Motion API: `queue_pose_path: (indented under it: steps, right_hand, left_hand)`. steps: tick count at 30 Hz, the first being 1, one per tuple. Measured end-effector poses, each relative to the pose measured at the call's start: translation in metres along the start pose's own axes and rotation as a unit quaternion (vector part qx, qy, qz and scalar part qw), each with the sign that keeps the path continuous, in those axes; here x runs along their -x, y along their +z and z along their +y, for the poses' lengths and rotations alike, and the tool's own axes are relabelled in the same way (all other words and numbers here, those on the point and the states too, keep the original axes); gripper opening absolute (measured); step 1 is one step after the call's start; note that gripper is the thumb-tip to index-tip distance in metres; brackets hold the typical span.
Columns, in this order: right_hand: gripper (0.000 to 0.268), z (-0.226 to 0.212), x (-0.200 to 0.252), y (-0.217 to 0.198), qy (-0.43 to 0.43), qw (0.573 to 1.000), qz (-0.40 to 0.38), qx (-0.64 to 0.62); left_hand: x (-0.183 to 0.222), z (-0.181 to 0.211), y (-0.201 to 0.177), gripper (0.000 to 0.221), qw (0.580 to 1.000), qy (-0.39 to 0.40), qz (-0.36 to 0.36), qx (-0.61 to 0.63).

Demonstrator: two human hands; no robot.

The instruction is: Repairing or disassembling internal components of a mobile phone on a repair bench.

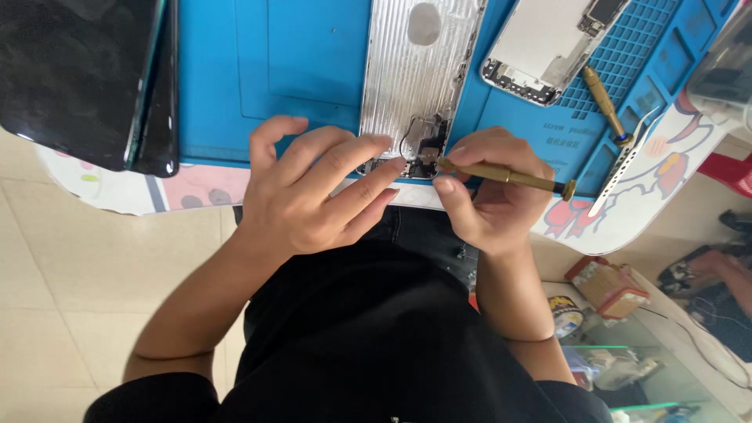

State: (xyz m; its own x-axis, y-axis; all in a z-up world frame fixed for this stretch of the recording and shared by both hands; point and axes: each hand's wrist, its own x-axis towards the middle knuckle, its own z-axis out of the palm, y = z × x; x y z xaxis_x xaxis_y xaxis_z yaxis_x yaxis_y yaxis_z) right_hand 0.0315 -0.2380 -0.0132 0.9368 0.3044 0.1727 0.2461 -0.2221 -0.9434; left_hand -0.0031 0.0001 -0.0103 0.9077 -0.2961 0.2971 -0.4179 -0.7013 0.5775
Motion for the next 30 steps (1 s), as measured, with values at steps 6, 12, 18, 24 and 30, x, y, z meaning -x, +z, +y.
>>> queue_pose_path:
  steps: [6, 12, 18, 24, 30]
  right_hand:
    - [0.019, 0.008, 0.017, -0.001, 0.034, 0.999, 0.0, -0.029]
    - [0.018, 0.006, 0.009, 0.003, -0.012, 0.997, -0.044, 0.061]
    - [0.018, 0.011, 0.012, 0.002, -0.029, 0.994, -0.06, 0.081]
    - [0.019, 0.01, 0.012, 0.003, -0.025, 0.994, -0.064, 0.09]
    - [0.021, 0.011, 0.011, 0.003, -0.039, 0.992, -0.072, 0.099]
  left_hand:
    - [0.011, -0.009, 0.005, 0.022, 0.998, 0.049, 0.002, -0.038]
    - [0.003, -0.01, 0.004, 0.025, 0.997, 0.059, 0.003, -0.049]
    - [0.005, -0.011, 0.004, 0.02, 0.997, 0.059, 0.007, -0.044]
    - [0.006, -0.013, 0.006, 0.015, 0.996, 0.073, 0.028, -0.035]
    - [0.006, -0.012, 0.007, 0.01, 0.996, 0.075, 0.031, -0.042]
